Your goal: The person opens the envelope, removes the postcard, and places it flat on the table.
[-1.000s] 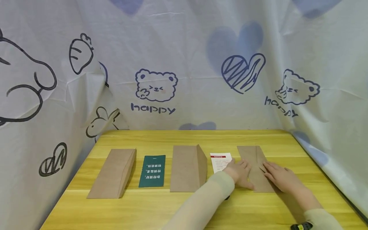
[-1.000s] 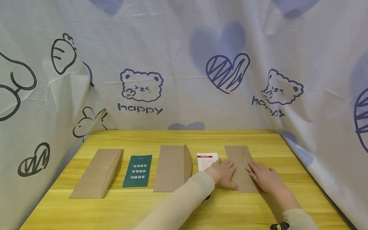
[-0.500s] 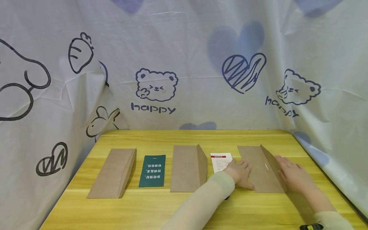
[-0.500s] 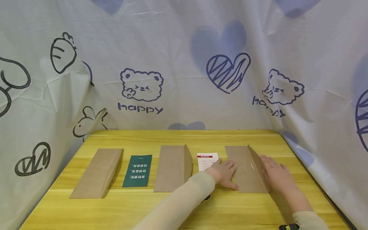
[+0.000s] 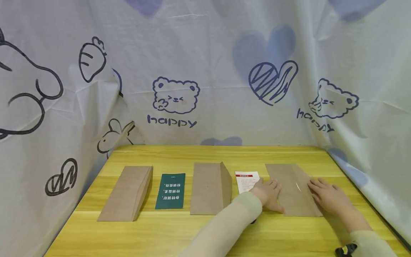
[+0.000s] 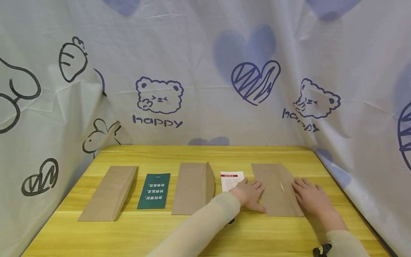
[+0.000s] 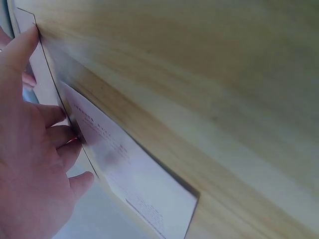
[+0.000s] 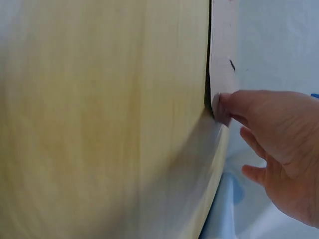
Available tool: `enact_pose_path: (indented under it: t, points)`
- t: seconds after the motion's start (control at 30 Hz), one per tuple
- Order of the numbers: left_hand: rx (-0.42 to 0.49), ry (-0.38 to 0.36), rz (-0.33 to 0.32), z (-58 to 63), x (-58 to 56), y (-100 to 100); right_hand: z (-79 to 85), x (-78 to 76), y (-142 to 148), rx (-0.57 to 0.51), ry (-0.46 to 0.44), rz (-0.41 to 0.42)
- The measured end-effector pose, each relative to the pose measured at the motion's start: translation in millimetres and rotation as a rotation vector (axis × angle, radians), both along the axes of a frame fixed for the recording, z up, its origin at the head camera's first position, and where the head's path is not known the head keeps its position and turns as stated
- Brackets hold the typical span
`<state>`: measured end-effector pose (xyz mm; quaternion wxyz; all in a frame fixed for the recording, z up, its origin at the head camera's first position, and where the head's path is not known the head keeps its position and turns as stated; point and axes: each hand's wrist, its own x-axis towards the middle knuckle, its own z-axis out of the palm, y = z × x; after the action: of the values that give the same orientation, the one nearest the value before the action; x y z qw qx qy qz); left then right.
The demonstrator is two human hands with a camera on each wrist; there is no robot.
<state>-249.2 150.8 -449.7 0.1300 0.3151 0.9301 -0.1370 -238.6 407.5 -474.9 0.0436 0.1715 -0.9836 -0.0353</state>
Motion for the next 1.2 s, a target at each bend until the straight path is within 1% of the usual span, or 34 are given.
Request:
enact_pose_path:
  t: [0.13, 0.23, 0.37, 0.5, 0.7, 0.8, 0.9, 1.0, 1.2]
  points:
    - [0.001, -0.004, 0.0, 0.6, 0.2, 0, -3.2, -2.4, 7, -0.035, -0.055, 0.006]
    - [0.003, 0.001, -0.006, 1.2, 0.5, 0, -3.3, -1.8, 11, -0.047, -0.076, 0.025]
    - [-0.002, 0.014, -0.016, 1.1, 0.7, 0, -2.6, 1.6, 16, -0.058, -0.083, 0.048]
    - [0.004, 0.021, -0.021, 0.0, 0.1, 1, -3.9, 5.8, 19, -0.069, -0.095, 0.049]
    - [0.031, 0.047, -0.031, -2.4, -6.1, 7, -5.0, 6.7, 21, -0.083, -0.104, 0.043]
    - [0.046, 0.068, -0.072, -3.8, -12.5, 13, -4.0, 6.2, 22, -0.084, -0.113, 0.04]
    - [0.055, 0.105, -0.159, -5.0, -19.0, 21, -2.0, 7.6, 22, -0.078, -0.12, 0.032]
    - [0.054, 0.116, -0.231, -6.4, -24.1, 31, -0.6, 9.1, 21, -0.082, -0.128, 0.027]
    - [0.085, 0.069, -0.279, -10.7, -27.5, 51, -0.8, 7.8, 19, -0.102, -0.152, 0.03]
